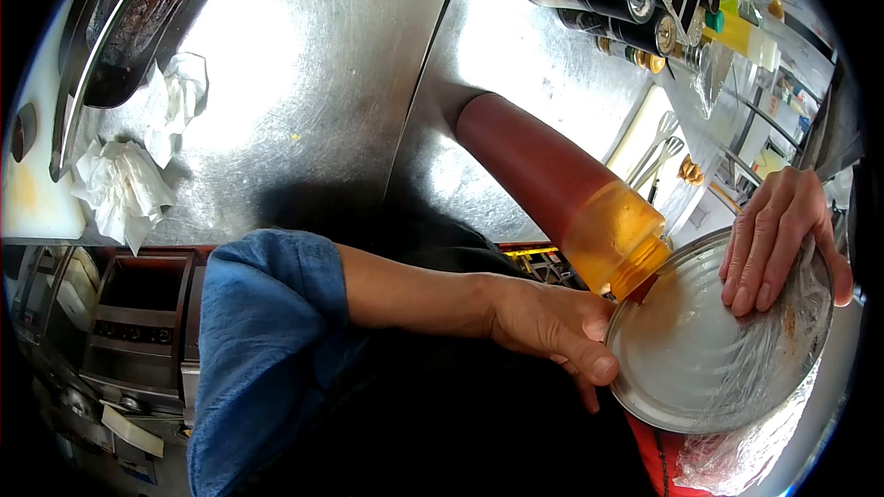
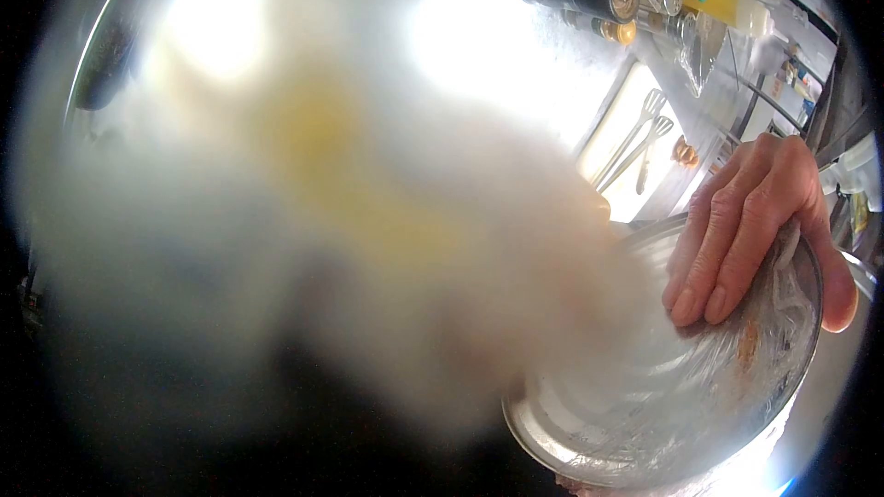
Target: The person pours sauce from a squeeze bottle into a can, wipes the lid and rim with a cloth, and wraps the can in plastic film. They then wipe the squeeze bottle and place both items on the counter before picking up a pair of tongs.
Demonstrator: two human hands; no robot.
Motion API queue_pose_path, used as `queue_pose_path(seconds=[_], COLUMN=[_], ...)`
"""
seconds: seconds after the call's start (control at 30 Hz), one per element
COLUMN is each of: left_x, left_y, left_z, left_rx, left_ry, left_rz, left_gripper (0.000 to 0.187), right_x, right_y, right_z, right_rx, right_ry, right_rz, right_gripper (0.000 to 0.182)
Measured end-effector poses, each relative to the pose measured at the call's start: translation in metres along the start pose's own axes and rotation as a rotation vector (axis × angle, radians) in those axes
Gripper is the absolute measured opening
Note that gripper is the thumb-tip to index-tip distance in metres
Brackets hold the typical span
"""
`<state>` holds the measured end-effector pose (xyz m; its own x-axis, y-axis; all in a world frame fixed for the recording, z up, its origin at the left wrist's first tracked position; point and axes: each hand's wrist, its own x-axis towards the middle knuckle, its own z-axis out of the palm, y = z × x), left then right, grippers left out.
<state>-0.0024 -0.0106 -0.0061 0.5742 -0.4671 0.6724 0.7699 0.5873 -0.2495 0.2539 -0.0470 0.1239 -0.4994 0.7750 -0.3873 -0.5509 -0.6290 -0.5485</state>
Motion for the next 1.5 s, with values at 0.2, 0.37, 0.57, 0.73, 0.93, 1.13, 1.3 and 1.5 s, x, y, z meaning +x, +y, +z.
queue_pose_path(seconds=[0.2, 0.37, 0.57, 0.73, 0.93, 1.13, 1.3, 1.5], left_x=[-0.002, -0.002, -0.002, -0.003, -0.002, -0.002, -0.002, -0.003], left_y=[0.003, 0.003, 0.001, 0.004, 0.004, 0.004, 0.003, 0.000], left_z=[0.004, 0.004, 0.001, 0.005, 0.002, 0.002, 0.002, 0.000], left_rx=[0.010, -0.010, -0.017, -0.008, -0.011, -0.020, -0.027, -0.023], left_ry=[0.041, 0.027, 0.032, 0.037, 0.029, 0.024, 0.025, 0.037], left_rz=[0.014, 0.008, -0.018, 0.001, -0.004, 0.013, 0.009, -0.025], left_gripper=[0.099, 0.100, 0.099, 0.099, 0.100, 0.100, 0.098, 0.097], right_x=[0.000, 0.014, -0.001, 0.002, 0.000, -0.001, 0.001, 0.000], right_y=[-0.002, -0.011, -0.001, -0.002, 0.000, 0.000, -0.001, 0.000], right_z=[0.001, -0.006, 0.001, 0.000, 0.000, -0.001, 0.001, 0.004], right_rx=[0.005, -0.014, 0.020, 0.024, 0.006, 0.000, 0.005, 0.009], right_ry=[0.021, -0.075, 0.008, 0.009, 0.017, 0.018, 0.031, 0.037], right_rz=[0.013, 0.078, 0.012, 0.024, 0.006, 0.001, 0.007, 0.016], right_gripper=[0.071, 0.071, 0.072, 0.071, 0.070, 0.070, 0.070, 0.068])
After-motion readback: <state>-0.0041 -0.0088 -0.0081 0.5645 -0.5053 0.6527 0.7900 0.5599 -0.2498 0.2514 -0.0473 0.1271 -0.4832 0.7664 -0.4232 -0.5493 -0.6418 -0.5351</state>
